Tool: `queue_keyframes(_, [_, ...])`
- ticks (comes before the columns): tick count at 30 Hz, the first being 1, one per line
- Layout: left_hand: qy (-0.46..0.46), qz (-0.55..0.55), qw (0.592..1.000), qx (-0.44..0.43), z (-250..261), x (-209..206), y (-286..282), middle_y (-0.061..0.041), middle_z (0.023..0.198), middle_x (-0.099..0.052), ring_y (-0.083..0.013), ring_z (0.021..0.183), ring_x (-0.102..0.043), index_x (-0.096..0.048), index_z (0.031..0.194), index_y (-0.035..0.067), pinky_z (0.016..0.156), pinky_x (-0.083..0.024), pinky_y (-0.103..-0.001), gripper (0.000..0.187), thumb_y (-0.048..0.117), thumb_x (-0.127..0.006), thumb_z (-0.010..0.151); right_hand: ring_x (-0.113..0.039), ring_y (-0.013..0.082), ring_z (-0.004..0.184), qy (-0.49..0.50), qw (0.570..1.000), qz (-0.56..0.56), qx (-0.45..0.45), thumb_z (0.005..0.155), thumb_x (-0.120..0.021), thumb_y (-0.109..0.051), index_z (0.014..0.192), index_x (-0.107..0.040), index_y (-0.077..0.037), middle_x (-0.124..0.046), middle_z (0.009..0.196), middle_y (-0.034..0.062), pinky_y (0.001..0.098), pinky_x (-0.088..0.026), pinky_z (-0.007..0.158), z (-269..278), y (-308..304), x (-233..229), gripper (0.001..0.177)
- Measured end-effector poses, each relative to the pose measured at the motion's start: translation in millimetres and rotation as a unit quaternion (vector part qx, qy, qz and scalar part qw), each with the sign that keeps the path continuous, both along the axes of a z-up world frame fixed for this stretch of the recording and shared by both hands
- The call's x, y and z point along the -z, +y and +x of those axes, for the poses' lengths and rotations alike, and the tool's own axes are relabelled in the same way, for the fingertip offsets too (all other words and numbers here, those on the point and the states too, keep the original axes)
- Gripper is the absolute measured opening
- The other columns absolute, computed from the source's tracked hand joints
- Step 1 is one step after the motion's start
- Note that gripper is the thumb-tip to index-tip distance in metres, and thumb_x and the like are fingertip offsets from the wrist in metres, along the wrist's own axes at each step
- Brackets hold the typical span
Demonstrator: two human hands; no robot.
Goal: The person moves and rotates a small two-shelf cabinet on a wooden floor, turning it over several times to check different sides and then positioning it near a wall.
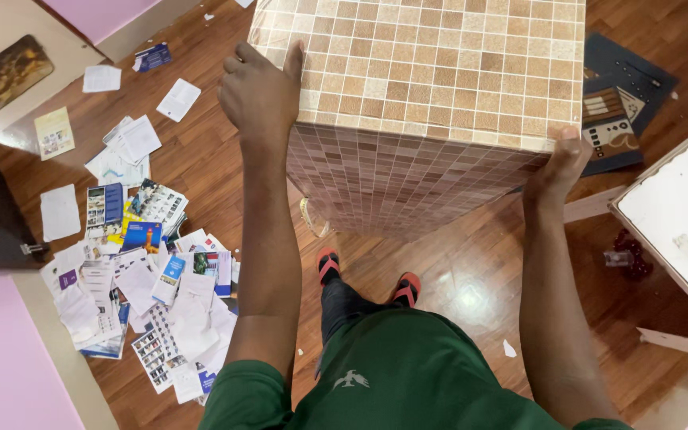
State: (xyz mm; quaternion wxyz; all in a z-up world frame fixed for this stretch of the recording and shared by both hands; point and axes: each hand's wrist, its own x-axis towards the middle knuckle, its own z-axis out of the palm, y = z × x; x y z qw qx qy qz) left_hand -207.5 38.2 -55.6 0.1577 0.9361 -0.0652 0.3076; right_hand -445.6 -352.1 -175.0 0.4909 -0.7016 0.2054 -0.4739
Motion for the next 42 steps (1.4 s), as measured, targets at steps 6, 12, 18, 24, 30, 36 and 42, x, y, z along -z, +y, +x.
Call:
queue_keyframes(6, [0.002, -0.006, 0.998, -0.070, -63.2, 5.1, 23.7, -0.028, 0.091, -0.067, -0.0382, 0.075, -0.072, -0.056, 0.110, -0.013, 0.063, -0.058, -0.047, 0.081, 0.067, -0.059, 0.098, -0.042, 0.0166, 0.084, -0.063, 0.984, 0.077, -0.149, 0.099, -0.055, -0.061, 0.094, -0.043, -0.014, -0.043, 0.091, 0.0025, 0.0384, -0.036, 0.072, 36.1, -19.9, -14.0, 0.049])
queue_keyframes(12, [0.040, -0.019, 0.992, -0.120, -104.7, 7.8, 33.2, -0.029, 0.092, -0.066, -0.0379, 0.075, -0.072, -0.053, 0.116, -0.017, 0.064, -0.058, -0.046, 0.081, 0.062, -0.061, 0.100, -0.061, 0.0224, 0.091, -0.058, 0.953, 0.094, -0.281, 0.098, -0.053, -0.061, 0.102, -0.060, -0.005, -0.060, 0.095, 0.0086, 0.0405, -0.048, 0.075, 70.1, -26.5, -41.6, 0.057])
queue_keyframes(18, [0.037, -0.044, 0.989, -0.134, -123.2, 5.8, 39.5, -0.031, 0.099, -0.065, -0.0403, 0.082, -0.071, -0.052, 0.120, -0.016, 0.068, -0.057, -0.049, 0.076, 0.057, -0.062, 0.101, -0.058, 0.0232, 0.102, -0.097, 0.936, 0.111, -0.321, 0.103, -0.056, -0.059, 0.115, -0.056, -0.002, -0.057, 0.107, 0.0119, 0.0411, -0.049, 0.084, 103.6, -18.8, -45.9, 0.058])
queue_keyframes(24, [-0.065, 0.001, 0.988, -0.138, -134.0, 0.6, 27.0, -0.025, 0.114, -0.064, -0.0385, 0.103, -0.066, -0.057, 0.130, 0.000, 0.085, -0.046, -0.051, 0.059, 0.048, -0.066, 0.098, -0.064, 0.0218, 0.101, -0.079, 0.946, 0.119, -0.291, 0.099, -0.052, -0.058, 0.121, -0.060, -0.001, -0.064, 0.107, 0.0102, 0.0387, -0.051, 0.081, 90.9, -8.7, -58.2, 0.061])
queue_keyframes(30, [-0.175, -0.077, 0.981, -0.040, -150.4, -3.5, 30.7, -0.004, 0.122, -0.069, -0.0243, 0.115, -0.065, -0.070, 0.116, 0.016, 0.101, -0.043, -0.044, 0.020, 0.028, -0.068, 0.101, -0.059, 0.0211, 0.098, -0.090, 0.954, 0.063, -0.280, 0.107, -0.049, -0.053, 0.110, -0.059, 0.001, -0.060, 0.101, 0.0096, 0.0394, -0.048, 0.083, 92.4, -6.5, -50.9, 0.056])
queue_keyframes(36, [-0.213, -0.146, 0.965, 0.043, -154.1, -1.9, 33.6, 0.000, 0.101, -0.075, -0.0188, 0.094, -0.068, -0.074, 0.096, 0.011, 0.088, -0.047, -0.038, 0.012, 0.018, -0.066, 0.102, -0.065, 0.0259, 0.111, -0.134, 0.941, 0.097, -0.294, 0.106, -0.049, -0.049, 0.120, -0.062, 0.002, -0.067, 0.114, 0.0149, 0.0406, -0.053, 0.096, 91.8, -24.3, -25.3, 0.055])
queue_keyframes(42, [-0.253, -0.135, 0.955, 0.079, -151.8, -4.0, 37.1, 0.002, 0.093, -0.074, -0.0154, 0.082, -0.067, -0.073, 0.089, 0.013, 0.080, -0.046, -0.034, 0.015, 0.017, -0.064, 0.100, -0.062, 0.0291, 0.095, -0.142, 0.946, 0.091, -0.275, 0.105, -0.056, -0.053, 0.110, -0.056, -0.004, -0.059, 0.104, 0.0163, 0.0450, -0.055, 0.079, 92.5, -36.2, -16.7, 0.050])
